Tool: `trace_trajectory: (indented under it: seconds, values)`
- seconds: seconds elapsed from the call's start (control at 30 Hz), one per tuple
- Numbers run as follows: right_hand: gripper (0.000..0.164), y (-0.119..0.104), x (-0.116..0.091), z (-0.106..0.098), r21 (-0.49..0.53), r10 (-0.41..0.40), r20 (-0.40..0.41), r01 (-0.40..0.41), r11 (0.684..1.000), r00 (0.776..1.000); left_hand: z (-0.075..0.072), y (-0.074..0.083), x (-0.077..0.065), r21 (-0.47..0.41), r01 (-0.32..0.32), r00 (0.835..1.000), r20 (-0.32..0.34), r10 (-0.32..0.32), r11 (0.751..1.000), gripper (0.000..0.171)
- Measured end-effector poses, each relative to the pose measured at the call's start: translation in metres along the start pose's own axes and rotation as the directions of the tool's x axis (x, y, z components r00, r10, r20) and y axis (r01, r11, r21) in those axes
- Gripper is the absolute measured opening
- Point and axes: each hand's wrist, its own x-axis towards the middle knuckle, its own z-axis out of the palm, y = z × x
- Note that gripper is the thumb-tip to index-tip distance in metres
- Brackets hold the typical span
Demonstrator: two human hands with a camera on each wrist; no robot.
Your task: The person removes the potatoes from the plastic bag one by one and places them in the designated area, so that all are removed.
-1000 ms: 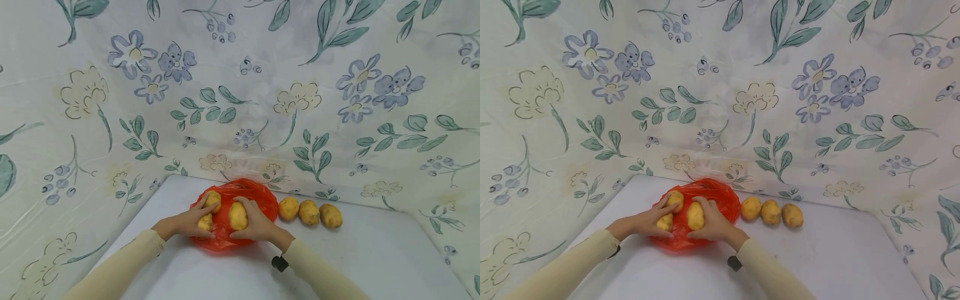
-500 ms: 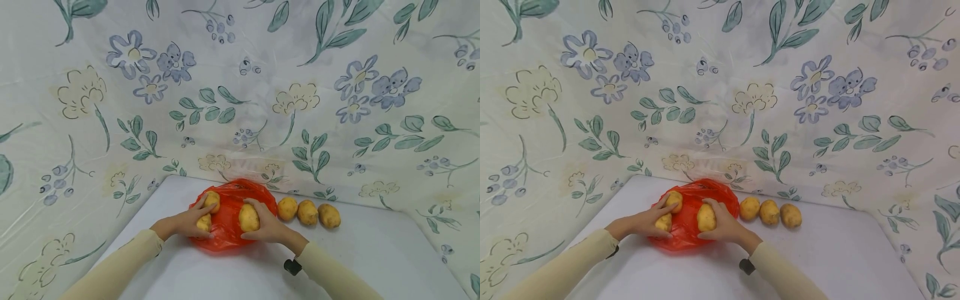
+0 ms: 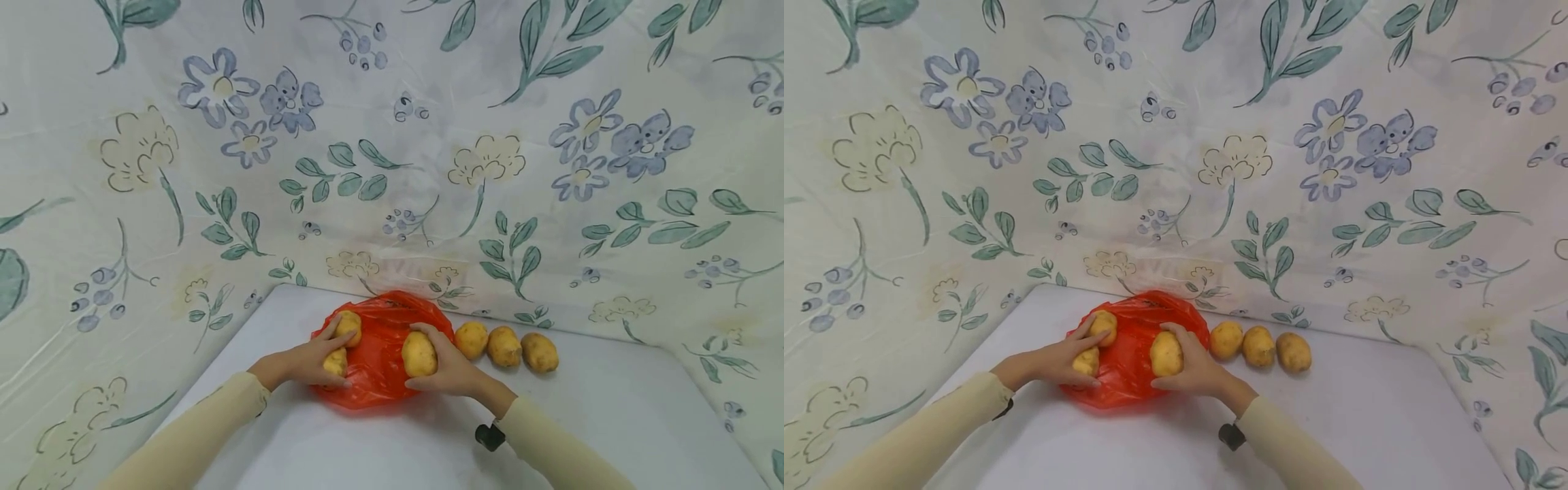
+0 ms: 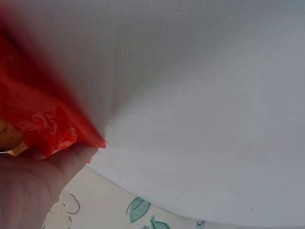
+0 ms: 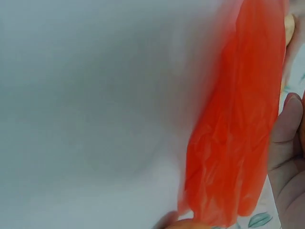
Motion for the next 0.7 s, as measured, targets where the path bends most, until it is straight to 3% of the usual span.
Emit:
trace_trajectory:
  seconds: [0.23, 0.7]
  values:
    - [0.084, 0.008, -0.007, -0.007, 0.02, 0.004, -0.001, -0.004, 1.0, 1.0, 0.0, -0.001, 0.001, -0.003, 0.021, 1.0, 0.014, -0.021, 1.0, 0.104]
    - [0.085, 0.026, -0.024, -0.022, 0.001, 0.055, -0.002, -0.055, 0.998, 0.998, -0.001, -0.001, 0.001, -0.024, 0.003, 1.0, 0.011, -0.003, 1.0, 0.102]
